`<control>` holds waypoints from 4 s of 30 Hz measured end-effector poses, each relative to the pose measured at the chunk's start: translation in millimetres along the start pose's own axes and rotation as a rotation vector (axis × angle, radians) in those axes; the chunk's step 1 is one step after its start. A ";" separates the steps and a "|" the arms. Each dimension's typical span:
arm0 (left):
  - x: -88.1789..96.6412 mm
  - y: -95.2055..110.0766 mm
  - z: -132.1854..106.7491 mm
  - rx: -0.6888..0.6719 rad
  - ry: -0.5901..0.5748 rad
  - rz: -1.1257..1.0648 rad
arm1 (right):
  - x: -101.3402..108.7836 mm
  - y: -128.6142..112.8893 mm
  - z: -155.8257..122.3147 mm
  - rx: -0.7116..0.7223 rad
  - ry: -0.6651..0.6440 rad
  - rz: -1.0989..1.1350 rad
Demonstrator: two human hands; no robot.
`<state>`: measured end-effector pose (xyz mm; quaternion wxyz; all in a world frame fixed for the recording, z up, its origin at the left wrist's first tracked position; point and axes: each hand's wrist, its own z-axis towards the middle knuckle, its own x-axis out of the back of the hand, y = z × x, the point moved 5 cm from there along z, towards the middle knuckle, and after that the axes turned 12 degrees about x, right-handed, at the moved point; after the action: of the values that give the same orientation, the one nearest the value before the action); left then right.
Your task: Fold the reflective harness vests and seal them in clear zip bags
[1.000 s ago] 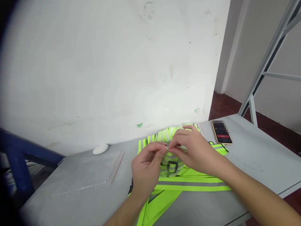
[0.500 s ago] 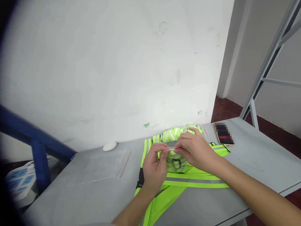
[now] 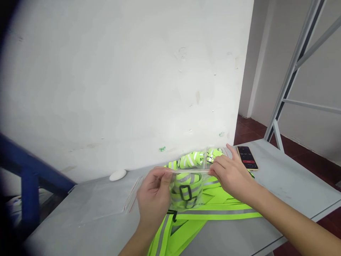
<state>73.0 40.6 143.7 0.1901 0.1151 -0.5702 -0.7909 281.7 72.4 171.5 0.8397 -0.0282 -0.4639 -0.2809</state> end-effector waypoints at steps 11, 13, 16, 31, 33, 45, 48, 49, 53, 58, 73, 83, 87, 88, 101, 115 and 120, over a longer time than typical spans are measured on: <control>52.4 1.6 44.2 0.062 0.270 0.071 | -13.3 38.5 -33.7 -0.329 0.079 0.324; 43.5 3.4 39.0 0.044 0.272 0.082 | -9.3 21.6 -9.7 -0.326 0.135 0.410; 29.8 3.7 29.6 0.033 0.228 0.124 | -2.6 2.1 26.4 -0.311 0.176 0.521; 33.1 -13.2 15.0 0.013 0.313 0.038 | -15.3 -14.5 40.5 -0.290 0.112 0.754; 32.0 -20.0 15.2 0.035 0.310 0.017 | -21.1 -15.7 38.9 -0.323 0.125 0.791; 26.3 8.7 7.4 -0.428 -0.095 0.588 | -41.1 -31.7 45.6 -0.174 0.190 0.726; 17.2 16.6 6.5 -0.411 -0.266 0.706 | -43.2 -32.6 46.4 -0.142 0.163 0.696; 15.8 18.2 7.4 -0.392 -0.282 0.705 | -43.4 -32.5 46.6 -0.135 0.156 0.686; 13.1 20.6 10.4 -0.387 -0.305 0.710 | -43.8 -32.0 47.8 -0.130 0.112 0.685; 14.2 18.1 14.6 -0.340 -0.363 0.720 | -44.0 -33.4 48.7 -0.109 0.115 0.665; 55.6 -39.2 30.4 0.175 -0.263 0.030 | -46.5 -36.1 51.2 -0.094 0.133 0.609; 47.8 -42.0 20.7 0.278 -0.222 -0.095 | -49.0 -40.3 51.3 -0.104 0.168 0.497; 42.7 -47.4 14.7 0.264 -0.203 -0.083 | -49.8 -39.6 51.2 -0.147 0.100 0.550; 41.9 -47.7 13.3 0.259 -0.201 -0.073 | -50.3 -39.6 50.8 -0.155 0.089 0.574; 36.3 -45.6 9.4 0.215 -0.179 -0.161 | -58.1 -34.7 47.4 -0.208 0.144 0.614; 33.6 -40.3 4.2 0.178 -0.228 -0.206 | -52.2 -43.3 58.5 -0.135 0.133 0.497; 33.6 -37.5 -0.5 0.157 -0.240 -0.136 | -50.6 -50.3 66.1 -0.112 0.053 0.543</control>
<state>36.6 36.0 109.3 0.0570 0.0725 -0.6396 -0.7632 185.4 73.1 158.1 0.8933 -0.1904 -0.4008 -0.0716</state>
